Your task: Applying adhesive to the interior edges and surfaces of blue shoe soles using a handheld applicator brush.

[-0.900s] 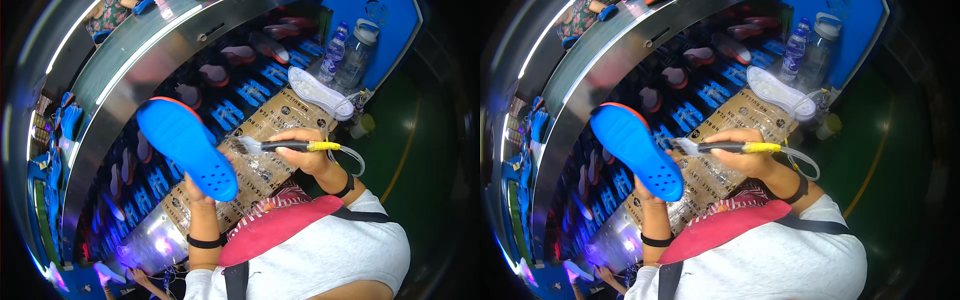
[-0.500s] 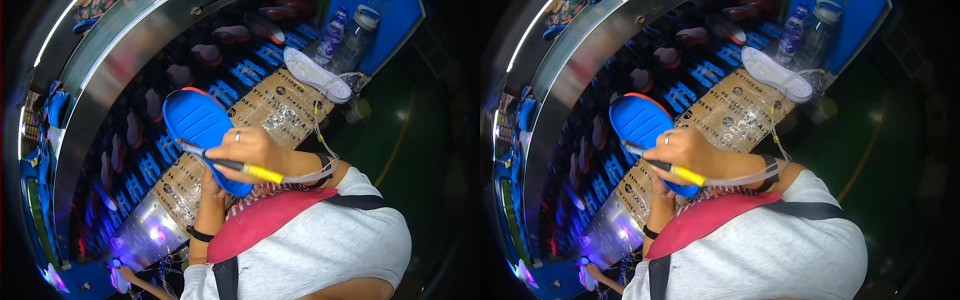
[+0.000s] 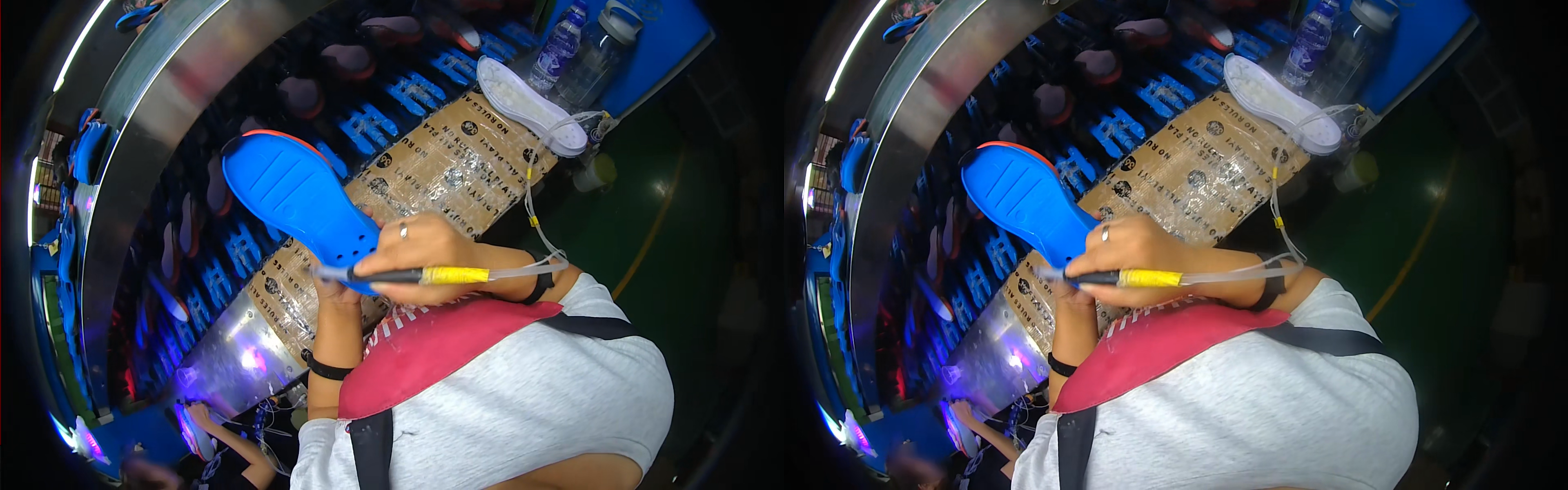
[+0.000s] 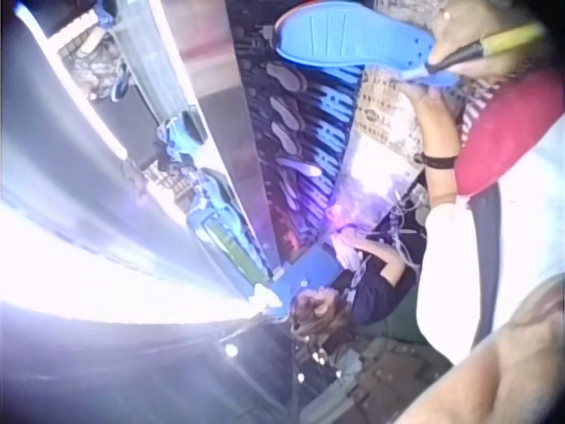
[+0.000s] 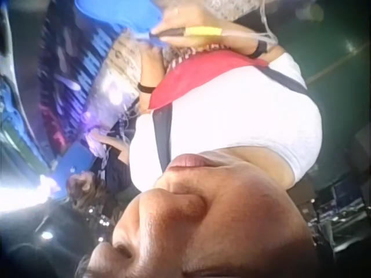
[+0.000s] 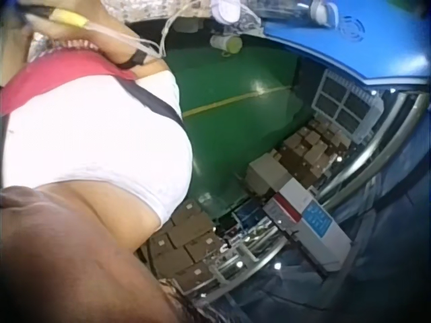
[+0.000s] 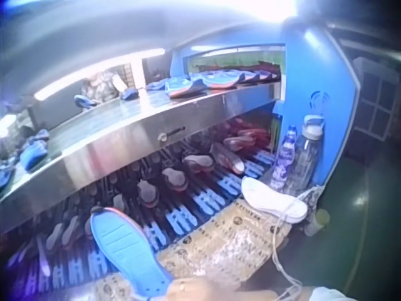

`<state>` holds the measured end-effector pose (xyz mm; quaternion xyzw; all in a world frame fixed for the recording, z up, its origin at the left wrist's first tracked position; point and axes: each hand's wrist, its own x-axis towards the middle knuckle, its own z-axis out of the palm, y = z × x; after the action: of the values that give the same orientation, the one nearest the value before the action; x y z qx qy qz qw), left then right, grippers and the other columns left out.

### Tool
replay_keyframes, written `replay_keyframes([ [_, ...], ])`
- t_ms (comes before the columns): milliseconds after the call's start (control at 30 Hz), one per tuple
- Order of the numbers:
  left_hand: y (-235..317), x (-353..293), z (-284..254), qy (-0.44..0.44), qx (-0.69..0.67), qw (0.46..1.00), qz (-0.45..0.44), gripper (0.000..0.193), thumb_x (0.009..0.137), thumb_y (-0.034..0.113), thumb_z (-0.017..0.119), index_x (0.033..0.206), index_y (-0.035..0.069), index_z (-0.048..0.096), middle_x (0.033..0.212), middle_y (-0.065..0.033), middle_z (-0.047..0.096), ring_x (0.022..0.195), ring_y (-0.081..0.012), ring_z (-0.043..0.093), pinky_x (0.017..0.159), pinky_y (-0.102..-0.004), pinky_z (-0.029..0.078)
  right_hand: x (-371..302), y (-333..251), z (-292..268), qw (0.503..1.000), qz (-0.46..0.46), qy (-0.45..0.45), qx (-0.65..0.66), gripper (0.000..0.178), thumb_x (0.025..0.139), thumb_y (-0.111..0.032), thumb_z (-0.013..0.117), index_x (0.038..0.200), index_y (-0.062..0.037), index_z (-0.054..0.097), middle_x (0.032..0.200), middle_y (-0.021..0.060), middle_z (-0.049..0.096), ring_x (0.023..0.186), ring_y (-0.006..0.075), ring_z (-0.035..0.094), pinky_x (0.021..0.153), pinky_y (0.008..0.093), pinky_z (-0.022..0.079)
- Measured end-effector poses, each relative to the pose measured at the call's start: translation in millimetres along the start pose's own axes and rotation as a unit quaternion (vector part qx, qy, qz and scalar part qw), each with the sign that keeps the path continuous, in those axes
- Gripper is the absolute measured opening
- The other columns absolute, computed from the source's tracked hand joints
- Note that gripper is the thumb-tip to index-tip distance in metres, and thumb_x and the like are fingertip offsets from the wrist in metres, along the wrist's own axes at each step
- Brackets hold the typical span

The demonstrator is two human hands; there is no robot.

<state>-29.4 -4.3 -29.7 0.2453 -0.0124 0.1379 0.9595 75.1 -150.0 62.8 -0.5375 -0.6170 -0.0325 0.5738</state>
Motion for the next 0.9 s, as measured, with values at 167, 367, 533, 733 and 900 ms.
replay_keyframes([
  [167, 4, 4, 5, 0.059, 0.022, 0.998, 0.014, 0.075, 0.082, 0.058, 0.052, 0.130, 0.001, 0.040, 0.121, -0.0232, 0.051, 0.108, -0.0393, 0.053, 0.092, -0.0508, 0.045, -9, 1, 13, 0.998, 0.039, 0.035, -0.047, 0.026, 0.065, -0.012, 0.073, 0.090, -0.0088, 0.065, 0.070, 0.0071, 0.058, 0.064, 0.0237, 0.060, 0.059, 0.0336, 0.048],
  [367, 13, 8, -3, 0.035, -0.048, 0.997, 0.049, 0.072, 0.080, 0.057, 0.055, 0.127, 0.004, 0.043, 0.121, -0.0198, 0.050, 0.110, -0.0369, 0.051, 0.089, -0.0540, 0.046, -15, 1, 10, 0.988, 0.073, -0.022, 0.135, 0.029, 0.071, -0.005, 0.072, 0.099, -0.0018, 0.066, 0.073, 0.0101, 0.062, 0.061, 0.0217, 0.061, 0.053, 0.0290, 0.046],
  [533, 24, 9, 2, 0.003, -0.079, 0.996, 0.049, 0.072, 0.079, 0.059, 0.055, 0.127, 0.007, 0.045, 0.119, -0.0200, 0.051, 0.107, -0.0368, 0.052, 0.090, -0.0528, 0.045, -17, 5, 11, 0.985, 0.105, -0.080, 0.110, 0.030, 0.070, -0.008, 0.074, 0.099, -0.0063, 0.067, 0.074, 0.0092, 0.062, 0.061, 0.0195, 0.060, 0.055, 0.0284, 0.046],
  [733, 56, -1, -2, -0.032, 0.073, 0.996, 0.034, 0.079, 0.081, 0.051, 0.058, 0.132, -0.003, 0.035, 0.123, -0.0280, 0.047, 0.108, -0.0436, 0.052, 0.086, -0.0503, 0.049, -4, 7, -3, 0.973, 0.120, -0.138, 0.139, 0.026, 0.071, -0.008, 0.074, 0.097, -0.0081, 0.069, 0.074, 0.0072, 0.061, 0.064, 0.0202, 0.059, 0.055, 0.0284, 0.046],
  [900, 80, 1, 1, 0.016, 0.192, 0.975, -0.112, 0.064, 0.087, 0.038, 0.055, 0.128, -0.008, 0.039, 0.121, -0.0247, 0.052, 0.105, -0.0360, 0.057, 0.087, -0.0438, 0.050, -11, 16, 6, 0.965, 0.023, -0.251, 0.074, 0.028, 0.070, -0.009, 0.075, 0.097, -0.0089, 0.069, 0.072, 0.0073, 0.061, 0.061, 0.0211, 0.059, 0.053, 0.0293, 0.046],
])
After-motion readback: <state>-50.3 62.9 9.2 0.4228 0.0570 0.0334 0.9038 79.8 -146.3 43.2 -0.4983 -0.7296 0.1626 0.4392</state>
